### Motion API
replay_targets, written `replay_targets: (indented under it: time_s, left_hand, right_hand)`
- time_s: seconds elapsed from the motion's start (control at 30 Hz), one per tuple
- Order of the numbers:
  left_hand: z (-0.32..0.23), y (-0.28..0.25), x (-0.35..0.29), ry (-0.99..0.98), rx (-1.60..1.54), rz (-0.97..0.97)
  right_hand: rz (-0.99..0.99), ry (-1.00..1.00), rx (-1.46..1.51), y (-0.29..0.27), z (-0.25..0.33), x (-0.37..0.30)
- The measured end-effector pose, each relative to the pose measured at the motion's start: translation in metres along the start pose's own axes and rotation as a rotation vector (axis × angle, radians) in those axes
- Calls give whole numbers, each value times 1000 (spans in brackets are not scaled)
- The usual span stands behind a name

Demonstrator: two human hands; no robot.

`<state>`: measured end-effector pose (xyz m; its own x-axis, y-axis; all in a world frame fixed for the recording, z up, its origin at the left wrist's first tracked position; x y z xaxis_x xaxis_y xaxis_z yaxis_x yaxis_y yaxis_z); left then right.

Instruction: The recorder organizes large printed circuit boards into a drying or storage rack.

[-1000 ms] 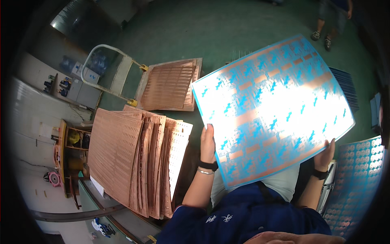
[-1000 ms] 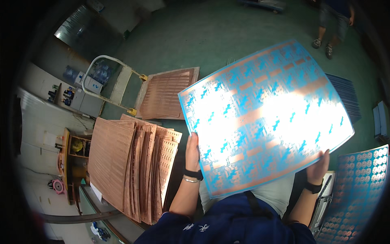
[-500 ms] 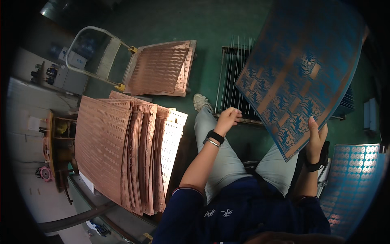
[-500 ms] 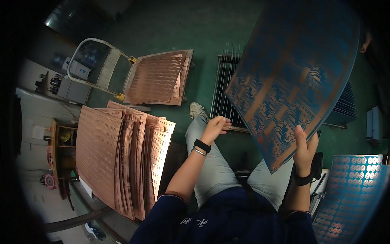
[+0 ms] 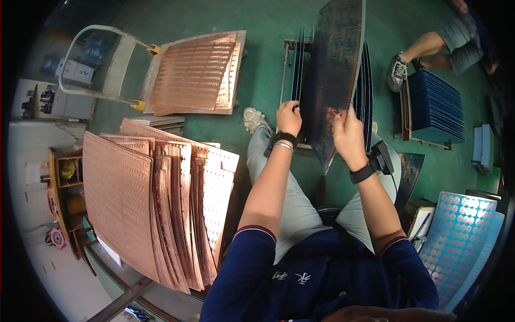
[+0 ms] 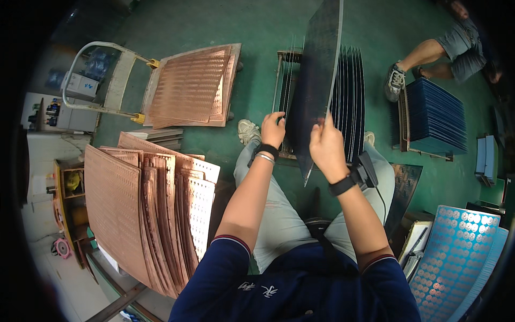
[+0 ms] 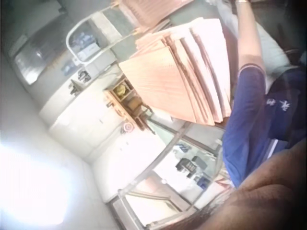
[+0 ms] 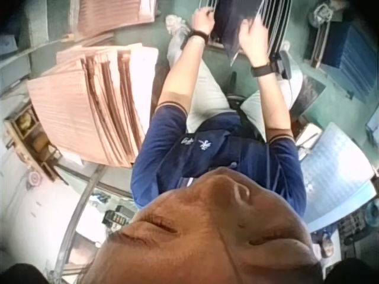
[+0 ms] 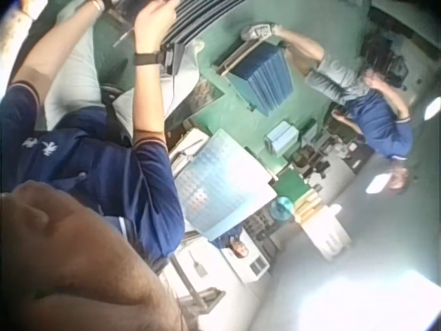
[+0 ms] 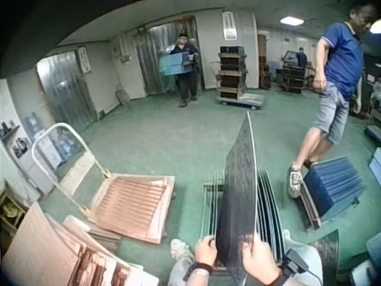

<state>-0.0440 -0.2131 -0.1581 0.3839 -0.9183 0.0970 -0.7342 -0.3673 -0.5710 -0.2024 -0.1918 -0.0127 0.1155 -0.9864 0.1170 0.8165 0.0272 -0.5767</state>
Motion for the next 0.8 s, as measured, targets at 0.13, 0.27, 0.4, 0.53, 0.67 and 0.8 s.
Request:
replay_targets:
  time_s: [0.13, 0.27, 0.4, 0.53, 0.67, 0.8]
  left_hand:
    - [4, 7, 0, -3, 223, 117]
    - [-2, 2, -2, -12, 378, 222]
    - [4, -3, -2, 30, 445, 226]
    - [12, -6, 0, 61, 445, 193]
    - [20, -9, -2, 78, 420, 144]
    - [19, -10, -4, 26, 370, 189]
  right_hand:
    - [118, 43, -45, 24, -3, 5]
    - [151, 79, -103, 30, -4, 6]
    - [125, 83, -57, 36, -1, 15]
    - [74, 11, -97, 44, -5, 20]
    - [113, 66, -98, 42, -2, 18]
    - [110, 85, -77, 39, -2, 25]
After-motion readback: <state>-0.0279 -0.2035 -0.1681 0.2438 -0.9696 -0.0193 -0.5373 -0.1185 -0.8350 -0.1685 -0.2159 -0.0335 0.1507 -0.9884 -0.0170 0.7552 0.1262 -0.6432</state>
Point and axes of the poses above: each hand's wrist, its own x-axis towards the middle knuckle, its own y-axis out of the palm, z = x × y, the point moved 1 cm from there along x, towards the middle knuckle, and after that the axes turned 1 degree about -z, right-handed, at the moved point
